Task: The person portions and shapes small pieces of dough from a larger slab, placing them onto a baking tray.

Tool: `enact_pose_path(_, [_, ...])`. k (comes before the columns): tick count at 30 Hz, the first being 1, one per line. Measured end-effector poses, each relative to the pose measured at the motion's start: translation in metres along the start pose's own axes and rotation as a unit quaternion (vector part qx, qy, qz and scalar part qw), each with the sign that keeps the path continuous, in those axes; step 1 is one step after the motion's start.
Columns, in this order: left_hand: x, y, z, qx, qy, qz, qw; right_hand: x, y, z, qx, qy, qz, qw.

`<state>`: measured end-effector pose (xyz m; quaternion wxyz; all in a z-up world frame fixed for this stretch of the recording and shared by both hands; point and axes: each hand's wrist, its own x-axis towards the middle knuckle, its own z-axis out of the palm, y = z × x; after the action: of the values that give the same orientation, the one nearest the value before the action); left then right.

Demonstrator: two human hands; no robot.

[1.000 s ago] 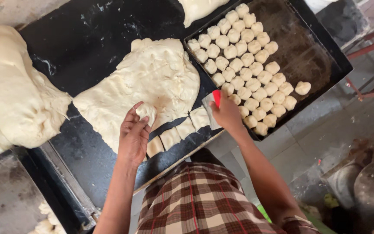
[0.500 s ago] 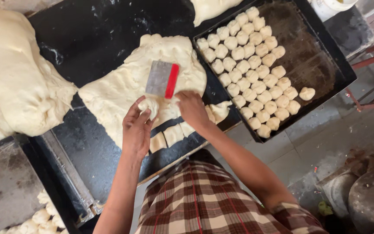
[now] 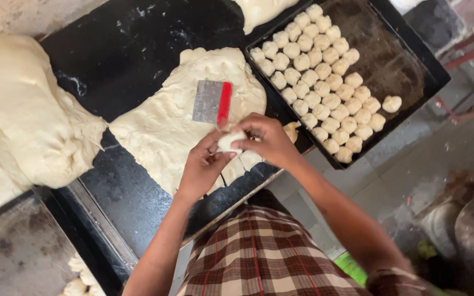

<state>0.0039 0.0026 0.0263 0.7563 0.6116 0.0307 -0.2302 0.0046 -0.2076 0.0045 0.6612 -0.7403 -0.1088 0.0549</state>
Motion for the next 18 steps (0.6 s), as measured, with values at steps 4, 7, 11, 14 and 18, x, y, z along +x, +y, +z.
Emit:
enact_pose_path(4, [0.013, -0.001, 0.009, 0.12, 0.002, 0.095, 0.988, -0.028, 0.001, 0.008, -0.387, 0.044, -0.271, 0.88])
enact_pose_path(7, [0.019, 0.005, 0.01, -0.147, -0.063, -0.088, 0.983, -0.024, -0.014, 0.003, -0.439, 0.058, -0.282, 0.851])
enact_pose_path(11, [0.019, 0.018, 0.017, -0.121, -0.112, -0.111, 0.98, -0.023, -0.033, -0.007, -0.373, 0.127, -0.241, 0.887])
enact_pose_path(14, [0.022, 0.013, 0.019, 0.221, -0.089, 0.148, 0.96, -0.006, -0.03, -0.029, -0.046, 0.083, 0.055, 0.994])
enact_pose_path(18, [0.04, -0.004, 0.023, 0.07, -0.145, 0.176, 0.971, -0.01, -0.024, -0.036, 0.179, 0.004, 0.125, 0.976])
